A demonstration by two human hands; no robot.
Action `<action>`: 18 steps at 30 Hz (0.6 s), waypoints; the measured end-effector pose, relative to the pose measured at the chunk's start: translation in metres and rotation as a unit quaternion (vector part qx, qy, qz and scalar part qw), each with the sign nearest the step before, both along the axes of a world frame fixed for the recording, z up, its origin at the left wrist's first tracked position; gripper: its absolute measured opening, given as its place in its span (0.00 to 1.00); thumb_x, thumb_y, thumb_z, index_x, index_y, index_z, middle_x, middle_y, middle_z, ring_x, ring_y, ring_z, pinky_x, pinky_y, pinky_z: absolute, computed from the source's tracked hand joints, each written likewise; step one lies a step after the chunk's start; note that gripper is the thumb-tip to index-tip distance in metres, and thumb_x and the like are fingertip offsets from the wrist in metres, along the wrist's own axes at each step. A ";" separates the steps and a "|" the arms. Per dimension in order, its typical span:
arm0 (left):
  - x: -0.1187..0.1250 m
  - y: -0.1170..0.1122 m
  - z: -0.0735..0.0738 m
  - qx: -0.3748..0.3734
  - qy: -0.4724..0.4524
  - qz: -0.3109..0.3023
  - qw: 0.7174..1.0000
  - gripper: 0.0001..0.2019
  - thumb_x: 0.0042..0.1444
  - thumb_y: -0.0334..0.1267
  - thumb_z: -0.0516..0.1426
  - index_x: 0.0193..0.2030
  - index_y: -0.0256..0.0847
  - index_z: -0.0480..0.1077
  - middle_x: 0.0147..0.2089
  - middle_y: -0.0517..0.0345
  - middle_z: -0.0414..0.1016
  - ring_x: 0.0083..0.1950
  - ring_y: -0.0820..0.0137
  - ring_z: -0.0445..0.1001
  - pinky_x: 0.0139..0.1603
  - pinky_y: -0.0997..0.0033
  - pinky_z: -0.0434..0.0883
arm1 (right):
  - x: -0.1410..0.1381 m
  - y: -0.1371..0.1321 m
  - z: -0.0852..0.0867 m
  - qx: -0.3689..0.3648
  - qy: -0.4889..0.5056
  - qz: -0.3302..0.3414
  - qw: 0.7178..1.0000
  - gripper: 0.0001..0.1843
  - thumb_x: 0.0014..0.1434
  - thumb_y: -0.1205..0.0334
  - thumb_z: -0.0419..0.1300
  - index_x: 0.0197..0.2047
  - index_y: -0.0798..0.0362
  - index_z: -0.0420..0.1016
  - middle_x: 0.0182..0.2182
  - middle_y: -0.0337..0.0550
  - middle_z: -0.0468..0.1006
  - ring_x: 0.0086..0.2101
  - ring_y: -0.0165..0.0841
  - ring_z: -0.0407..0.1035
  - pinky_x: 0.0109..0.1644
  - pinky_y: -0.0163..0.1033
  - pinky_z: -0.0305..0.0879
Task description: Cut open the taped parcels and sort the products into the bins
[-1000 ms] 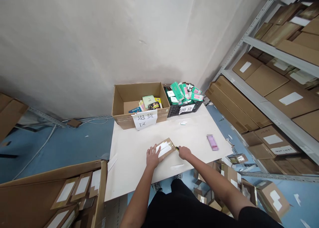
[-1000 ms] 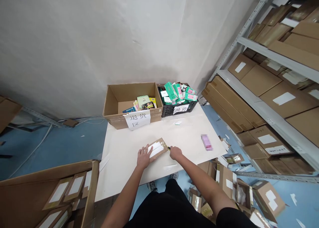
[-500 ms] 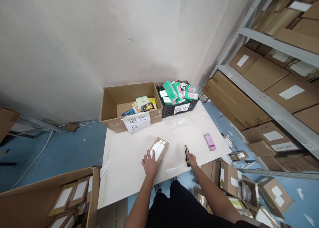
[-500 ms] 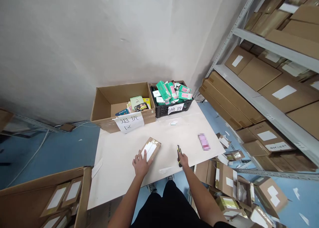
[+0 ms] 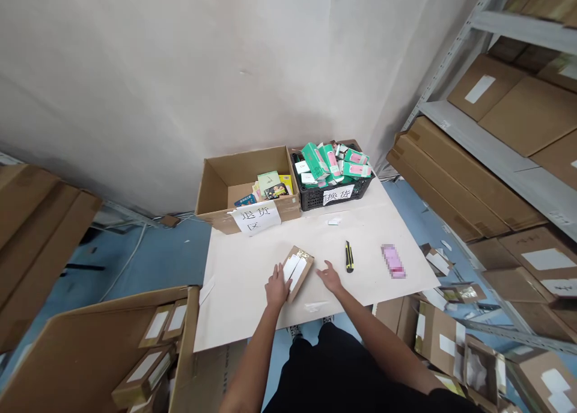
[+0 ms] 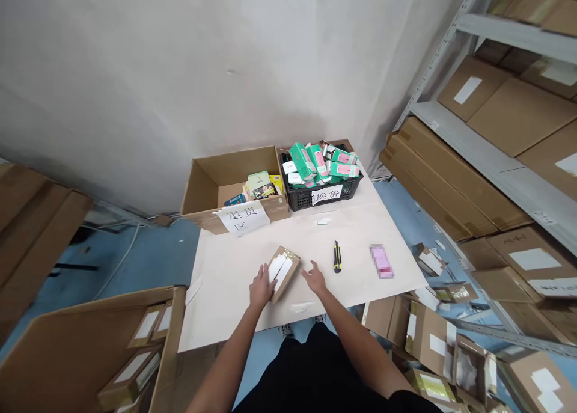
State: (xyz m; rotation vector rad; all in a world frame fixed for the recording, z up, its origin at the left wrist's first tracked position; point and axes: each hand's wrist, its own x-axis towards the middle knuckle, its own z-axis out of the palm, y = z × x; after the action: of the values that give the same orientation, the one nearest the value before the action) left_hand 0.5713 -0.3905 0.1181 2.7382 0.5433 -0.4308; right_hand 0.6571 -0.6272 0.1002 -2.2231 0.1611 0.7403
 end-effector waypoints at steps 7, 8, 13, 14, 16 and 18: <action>0.015 -0.058 0.004 0.032 0.036 0.053 0.997 0.34 0.73 0.48 0.45 0.77 0.26 0.50 0.58 0.29 0.76 0.53 0.53 0.81 0.49 0.62 0.73 | 0.015 0.066 0.018 -0.031 -0.012 0.052 0.998 0.34 0.70 0.58 0.58 0.76 0.49 0.55 0.53 0.48 0.83 0.53 0.41 0.77 0.52 0.37 0.68; 0.016 -0.060 0.006 0.030 0.043 0.044 0.998 0.34 0.73 0.48 0.45 0.76 0.24 0.51 0.55 0.30 0.77 0.51 0.53 0.81 0.47 0.62 0.73 | 0.019 0.062 0.019 -0.033 -0.026 0.051 0.998 0.33 0.70 0.58 0.58 0.75 0.48 0.57 0.53 0.47 0.82 0.53 0.41 0.77 0.52 0.37 0.68; 0.010 -0.053 0.018 -0.067 -0.018 0.024 0.997 0.24 0.75 0.44 0.41 0.61 0.37 0.72 0.48 0.43 0.83 0.50 0.59 0.82 0.48 0.66 0.71 | 0.021 0.042 0.016 -0.059 -0.106 0.064 0.990 0.35 0.69 0.57 0.56 0.76 0.49 0.56 0.65 0.52 0.71 0.56 0.43 0.74 0.55 0.38 0.68; 0.008 -0.052 0.020 -0.089 -0.037 0.037 0.995 0.24 0.76 0.44 0.39 0.56 0.39 0.74 0.46 0.46 0.83 0.49 0.60 0.82 0.47 0.67 0.71 | 0.018 0.041 0.014 -0.061 -0.113 0.079 0.989 0.38 0.68 0.56 0.57 0.78 0.49 0.53 0.66 0.54 0.69 0.57 0.45 0.74 0.55 0.39 0.68; 0.006 -0.053 0.022 -0.116 -0.065 0.061 0.989 0.24 0.76 0.43 0.39 0.51 0.42 0.76 0.45 0.48 0.84 0.48 0.61 0.82 0.47 0.68 0.70 | 0.012 0.044 0.009 -0.059 -0.104 0.110 0.987 0.50 0.63 0.54 0.63 0.80 0.49 0.42 0.66 0.56 0.67 0.56 0.48 0.74 0.54 0.41 0.70; 0.006 -0.056 0.024 -0.122 -0.074 0.087 0.986 0.21 0.76 0.42 0.42 0.55 0.42 0.74 0.46 0.48 0.84 0.48 0.61 0.82 0.48 0.68 0.70 | 0.008 0.049 0.002 -0.047 -0.083 0.124 0.988 0.61 0.57 0.56 0.68 0.81 0.49 0.34 0.66 0.58 0.66 0.55 0.49 0.75 0.53 0.42 0.71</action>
State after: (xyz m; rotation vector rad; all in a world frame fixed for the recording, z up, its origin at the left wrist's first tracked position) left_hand 0.5770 -0.4467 0.1421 2.4415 0.6383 -0.2305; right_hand 0.6647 -0.5785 0.1025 -2.4114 -0.1690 0.6864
